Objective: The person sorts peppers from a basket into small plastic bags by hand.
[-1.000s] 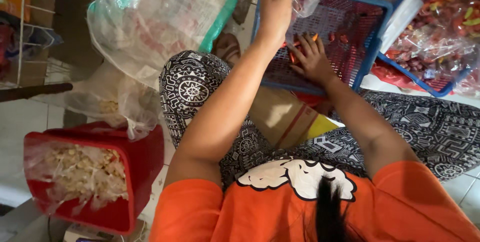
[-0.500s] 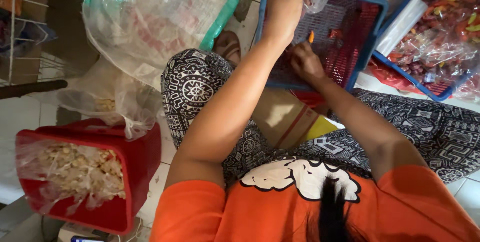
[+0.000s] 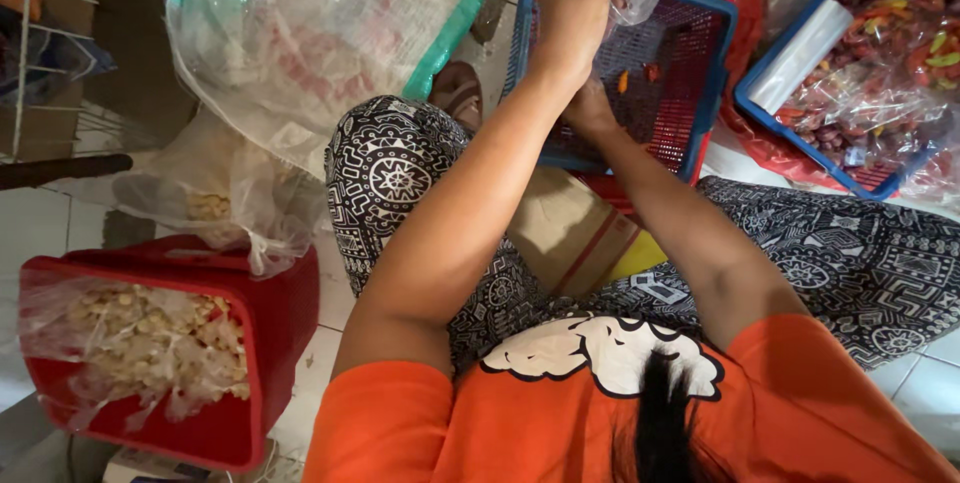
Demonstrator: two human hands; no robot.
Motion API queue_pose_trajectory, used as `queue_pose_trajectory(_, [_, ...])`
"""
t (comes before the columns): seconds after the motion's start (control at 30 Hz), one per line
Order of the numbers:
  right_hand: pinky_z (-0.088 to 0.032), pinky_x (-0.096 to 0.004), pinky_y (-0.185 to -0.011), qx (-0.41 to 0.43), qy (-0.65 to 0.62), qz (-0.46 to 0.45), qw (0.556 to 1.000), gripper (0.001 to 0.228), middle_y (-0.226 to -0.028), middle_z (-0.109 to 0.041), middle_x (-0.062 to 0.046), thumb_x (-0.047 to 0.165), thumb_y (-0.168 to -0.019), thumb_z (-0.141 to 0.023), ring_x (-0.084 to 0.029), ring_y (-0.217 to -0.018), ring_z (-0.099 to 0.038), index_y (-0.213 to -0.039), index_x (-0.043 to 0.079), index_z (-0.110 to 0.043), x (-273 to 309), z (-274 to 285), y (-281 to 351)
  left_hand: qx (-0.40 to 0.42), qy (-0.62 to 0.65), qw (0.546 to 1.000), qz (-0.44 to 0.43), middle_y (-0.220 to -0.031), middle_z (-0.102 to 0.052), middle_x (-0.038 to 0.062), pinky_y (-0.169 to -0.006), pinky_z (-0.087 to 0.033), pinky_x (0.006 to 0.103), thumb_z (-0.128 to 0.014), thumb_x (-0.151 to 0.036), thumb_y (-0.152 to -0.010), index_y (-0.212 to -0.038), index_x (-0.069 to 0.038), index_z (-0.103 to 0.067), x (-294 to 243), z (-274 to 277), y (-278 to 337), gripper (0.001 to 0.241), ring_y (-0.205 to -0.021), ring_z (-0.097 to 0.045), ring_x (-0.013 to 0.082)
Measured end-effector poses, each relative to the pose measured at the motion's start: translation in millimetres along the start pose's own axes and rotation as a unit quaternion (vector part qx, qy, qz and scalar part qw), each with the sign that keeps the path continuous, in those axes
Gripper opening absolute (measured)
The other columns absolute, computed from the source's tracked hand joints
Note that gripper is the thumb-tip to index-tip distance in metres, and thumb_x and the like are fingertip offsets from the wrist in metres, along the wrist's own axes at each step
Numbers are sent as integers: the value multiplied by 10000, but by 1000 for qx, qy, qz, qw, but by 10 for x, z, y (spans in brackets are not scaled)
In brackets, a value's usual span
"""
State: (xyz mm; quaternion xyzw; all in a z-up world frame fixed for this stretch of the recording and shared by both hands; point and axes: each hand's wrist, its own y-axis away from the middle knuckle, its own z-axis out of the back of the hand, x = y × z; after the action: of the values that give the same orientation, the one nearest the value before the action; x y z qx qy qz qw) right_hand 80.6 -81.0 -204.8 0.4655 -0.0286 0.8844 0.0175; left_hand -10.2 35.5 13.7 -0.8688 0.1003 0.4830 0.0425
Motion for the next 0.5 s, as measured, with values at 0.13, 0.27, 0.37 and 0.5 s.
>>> queue_pose_trajectory(0.13, [-586, -432, -914, 2, -187, -102, 977, 355, -1148, -729, -125, 141, -890, -801, -298, -1035, -714, -1207, 59, -665, -213, -12, 155, 15, 5, 1000, -9, -840, -675, -20, -580, -447, 281, -627, -228, -1075, -1113, -17, -725, -37, 2, -24, 236, -667, -536, 53])
queue_pose_trajectory(0.27, [-604, -408, -641, -9, -510, -399, 762, 167, -863, -673, -7, 167, -878, -685, -126, -674, -616, -1043, 189, -674, -122, 567, 215, 19, -12, 1000, -1, -829, -664, -16, -603, -457, 286, -613, -215, -1075, -1121, 1, -719, -69, -34, -36, 245, -686, -549, 63])
queue_pose_trajectory(0.37, [-518, -278, -646, -32, -581, -340, 739, 161, -1002, -678, -7, 160, -956, -663, -129, -840, -638, -1108, 140, -614, 246, 1333, 129, 21, -11, 1000, -8, -872, -701, -9, -653, -479, 290, -609, -188, -1052, -1127, 12, -707, -30, -60, -47, 235, -750, -591, 67])
queue_pose_trajectory(0.5, [-453, -254, -606, -14, -633, -193, 750, 214, -1074, -648, -72, 137, -989, -620, -166, -852, -618, -1198, 95, -592, 1062, 2162, -72, 31, -51, 998, -30, -953, -741, -2, -747, -514, 278, -608, -168, -1031, -1152, 7, -703, 118, -50, -87, 234, -859, -651, 66])
